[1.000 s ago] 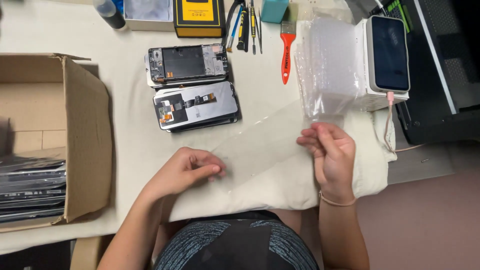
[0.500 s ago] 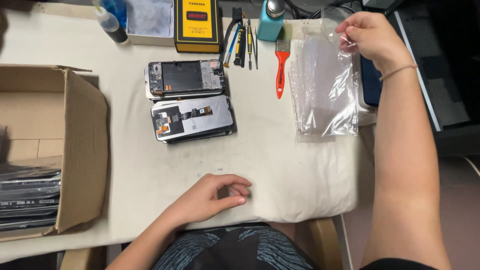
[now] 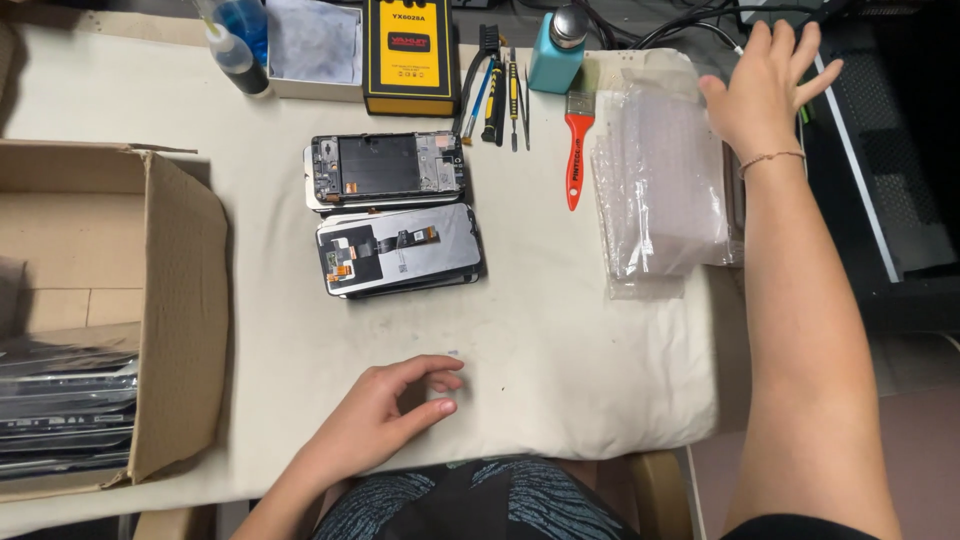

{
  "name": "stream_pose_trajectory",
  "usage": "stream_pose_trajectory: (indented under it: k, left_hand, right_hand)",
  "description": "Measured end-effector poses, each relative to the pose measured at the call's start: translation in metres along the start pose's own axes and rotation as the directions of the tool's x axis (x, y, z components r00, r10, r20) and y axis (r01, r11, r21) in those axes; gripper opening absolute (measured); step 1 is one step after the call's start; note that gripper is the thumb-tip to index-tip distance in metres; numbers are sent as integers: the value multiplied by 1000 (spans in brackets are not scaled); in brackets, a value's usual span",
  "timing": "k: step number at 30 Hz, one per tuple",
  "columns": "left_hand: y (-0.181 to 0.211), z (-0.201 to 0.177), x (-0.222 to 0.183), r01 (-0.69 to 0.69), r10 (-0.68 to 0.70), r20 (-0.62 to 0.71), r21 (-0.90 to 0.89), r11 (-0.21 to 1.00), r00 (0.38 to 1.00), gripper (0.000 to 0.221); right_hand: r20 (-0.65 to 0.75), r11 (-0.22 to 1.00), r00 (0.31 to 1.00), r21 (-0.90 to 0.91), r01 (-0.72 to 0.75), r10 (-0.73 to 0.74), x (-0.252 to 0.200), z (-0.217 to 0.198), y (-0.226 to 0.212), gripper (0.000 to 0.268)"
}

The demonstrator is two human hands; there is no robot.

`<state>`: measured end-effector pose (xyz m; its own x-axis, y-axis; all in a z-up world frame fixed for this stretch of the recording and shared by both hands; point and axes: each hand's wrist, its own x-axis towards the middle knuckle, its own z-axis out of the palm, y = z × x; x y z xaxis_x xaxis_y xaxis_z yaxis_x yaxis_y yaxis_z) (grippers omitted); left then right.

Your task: Unpacking mobile phone screens from bubble wrap and organizing them into stacks on a repair bench.

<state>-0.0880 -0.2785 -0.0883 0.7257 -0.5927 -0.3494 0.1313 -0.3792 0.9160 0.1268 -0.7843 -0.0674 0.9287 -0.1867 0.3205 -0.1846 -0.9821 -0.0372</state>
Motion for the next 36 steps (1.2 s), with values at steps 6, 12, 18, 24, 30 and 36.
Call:
stream_pose_trajectory:
  k: [6,12,18,24,30,36]
  left_hand:
    - [35,-65,-92,-406,499,-265,336,850,825,34]
    - [22,-171,-158,16,494,-579,659,752,649,26]
    - [-46,-232,-117,452,-320,-318,627,635,892,58]
    - [-15,-225,-151,440,-163,-438,664,605,884,53]
    - [-17,-230,-172,172,391,-458,796,581,799,12]
    - [29,-136,-129,-403,515,-726,347,847,456,18]
  right_hand:
    - [69,978,977,66,196,-201,-27,-39,-69,72]
    - [-9,771,783,168,615,-622,-81,-69,-233,72]
    - [-81,358,392,271,893,-916,-144,-60,-373,62]
    - [34,259,294,577,775,-955,-175,-80,-402,47]
    - [89,335,408,738,586,-909,-182,-83,-387,45]
    - [91,227,669,967,119,-737,-197,-67,-355,80]
